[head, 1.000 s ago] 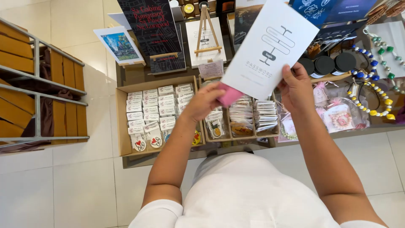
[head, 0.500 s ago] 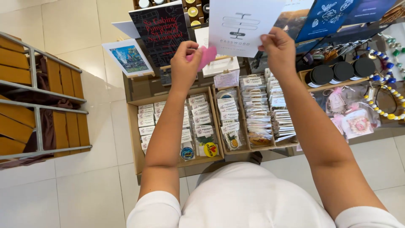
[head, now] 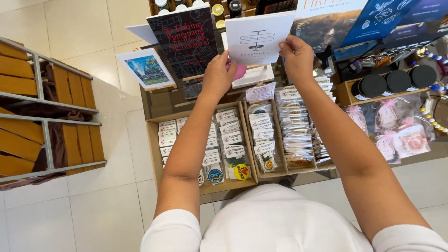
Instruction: Cleaning and dusting various gift items, souvenirs, and books on a display shelf using a pink cloth.
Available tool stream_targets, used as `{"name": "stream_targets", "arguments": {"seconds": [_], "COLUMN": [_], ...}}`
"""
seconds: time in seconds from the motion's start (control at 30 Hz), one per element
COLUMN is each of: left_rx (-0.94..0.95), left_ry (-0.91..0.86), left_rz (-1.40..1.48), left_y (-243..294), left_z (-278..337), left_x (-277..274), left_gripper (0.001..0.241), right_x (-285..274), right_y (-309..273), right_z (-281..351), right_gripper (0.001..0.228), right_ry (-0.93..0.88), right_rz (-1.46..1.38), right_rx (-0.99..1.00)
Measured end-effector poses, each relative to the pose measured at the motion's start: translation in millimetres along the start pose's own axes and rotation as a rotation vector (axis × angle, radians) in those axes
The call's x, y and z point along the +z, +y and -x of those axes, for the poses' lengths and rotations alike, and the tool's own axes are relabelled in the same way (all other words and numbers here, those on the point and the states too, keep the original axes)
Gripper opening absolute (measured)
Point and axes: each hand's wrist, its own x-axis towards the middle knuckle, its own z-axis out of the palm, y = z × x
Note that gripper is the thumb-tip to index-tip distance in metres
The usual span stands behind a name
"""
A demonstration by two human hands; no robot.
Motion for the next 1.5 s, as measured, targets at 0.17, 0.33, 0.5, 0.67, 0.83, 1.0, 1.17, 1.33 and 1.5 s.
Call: {"name": "stream_targets", "arguments": {"seconds": [0.17, 0.33, 0.5, 0.67, 0.83, 1.0, 1.17, 1.33, 1.5], "left_rx": [-0.041, -0.097, -0.109, -0.106, -0.121, -0.178, -0.144, -0.148, -0.151], "left_ry": [-0.010, -0.022, -0.070, -0.042, -0.050, -0.100, -0.061, -0.046, -0.055], "left_rz": [-0.035, 0.015, -0.052, -0.027, -0.013, -0.007, -0.004, 0.010, 0.024], "left_y": [-8, 0, -4, -2, 2, 10, -6, -15, -17], "left_z": [-5, -8, -11, -13, -15, -16, -22, -21, -22], "left_x": [11, 8, 11, 10, 9, 1, 15, 21, 24], "left_gripper": [0.037, 0.046, 0.041, 0.049, 0.048, 0.048, 0.054, 0.063, 0.068], "right_x": [10, 14, 16, 17, 17, 20, 21, 22, 21], "right_y": [-13, -11, -7, -12, -6, -9, -14, 0, 15], "right_z": [0, -4, -10, -12, -17, -18, -18, -18, -19], "right_gripper": [0.023, 0.022, 0.019, 0.019, 0.019, 0.022, 0.032, 0.043, 0.042], "right_ry": [0.055, 0.068, 0.070, 0.063, 0.058, 0.046, 0.027, 0.032, 0.026], "right_rz": [0.058, 0.149, 0.228, 0.309, 0.338, 0.395, 0.467, 0.438, 0.449], "right_rx": [-0.016, -0.050, -0.065, -0.172, -0.193, -0.223, -0.196, -0.205, -0.173]}}
